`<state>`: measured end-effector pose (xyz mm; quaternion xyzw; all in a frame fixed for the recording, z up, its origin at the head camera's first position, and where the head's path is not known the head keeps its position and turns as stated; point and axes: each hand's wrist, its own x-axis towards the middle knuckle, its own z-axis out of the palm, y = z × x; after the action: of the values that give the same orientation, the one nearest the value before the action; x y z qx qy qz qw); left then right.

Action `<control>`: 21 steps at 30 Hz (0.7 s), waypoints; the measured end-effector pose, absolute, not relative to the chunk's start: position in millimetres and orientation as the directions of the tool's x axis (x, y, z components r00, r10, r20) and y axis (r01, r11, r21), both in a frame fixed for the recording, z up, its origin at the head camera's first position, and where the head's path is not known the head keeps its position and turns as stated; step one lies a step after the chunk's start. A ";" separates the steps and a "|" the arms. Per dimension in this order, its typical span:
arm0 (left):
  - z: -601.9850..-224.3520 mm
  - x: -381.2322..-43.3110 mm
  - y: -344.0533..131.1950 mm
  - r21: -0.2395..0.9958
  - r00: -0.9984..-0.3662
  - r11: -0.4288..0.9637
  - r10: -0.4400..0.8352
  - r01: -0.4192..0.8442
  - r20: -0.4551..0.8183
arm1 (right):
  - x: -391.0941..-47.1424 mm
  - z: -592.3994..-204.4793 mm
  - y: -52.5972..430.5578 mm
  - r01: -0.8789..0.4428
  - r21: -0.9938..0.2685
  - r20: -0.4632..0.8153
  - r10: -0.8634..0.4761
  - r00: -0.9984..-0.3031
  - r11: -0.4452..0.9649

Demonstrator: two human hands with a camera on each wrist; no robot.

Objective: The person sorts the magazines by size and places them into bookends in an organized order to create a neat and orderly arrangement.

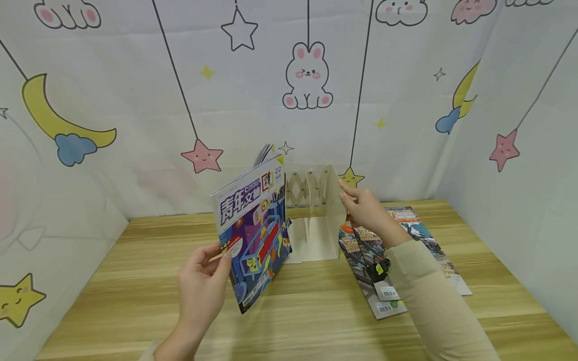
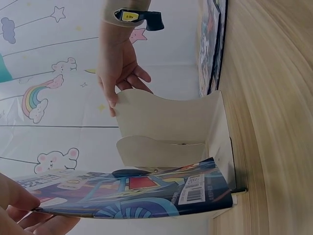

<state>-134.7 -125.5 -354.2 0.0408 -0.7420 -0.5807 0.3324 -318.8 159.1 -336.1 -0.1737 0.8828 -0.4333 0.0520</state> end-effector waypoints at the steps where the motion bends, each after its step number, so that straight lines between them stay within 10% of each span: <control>1: -354.4 -135.5 -125.0 0.889 -0.776 0.323 -0.446 0.325 0.446 | -318.8 -336.2 159.1 -0.263 -0.783 0.061 -0.350 -0.935 0.564; 21: -359.7 -149.1 -118.3 0.893 -0.785 0.321 -0.440 0.317 0.437 | -317.4 -335.6 158.4 -0.257 -0.784 0.058 -0.346 -0.937 0.566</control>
<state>-149.1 -118.3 -359.7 0.0414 -0.7447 -0.5811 0.3255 -317.4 158.4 -335.6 -0.1706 0.8833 -0.4336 0.0512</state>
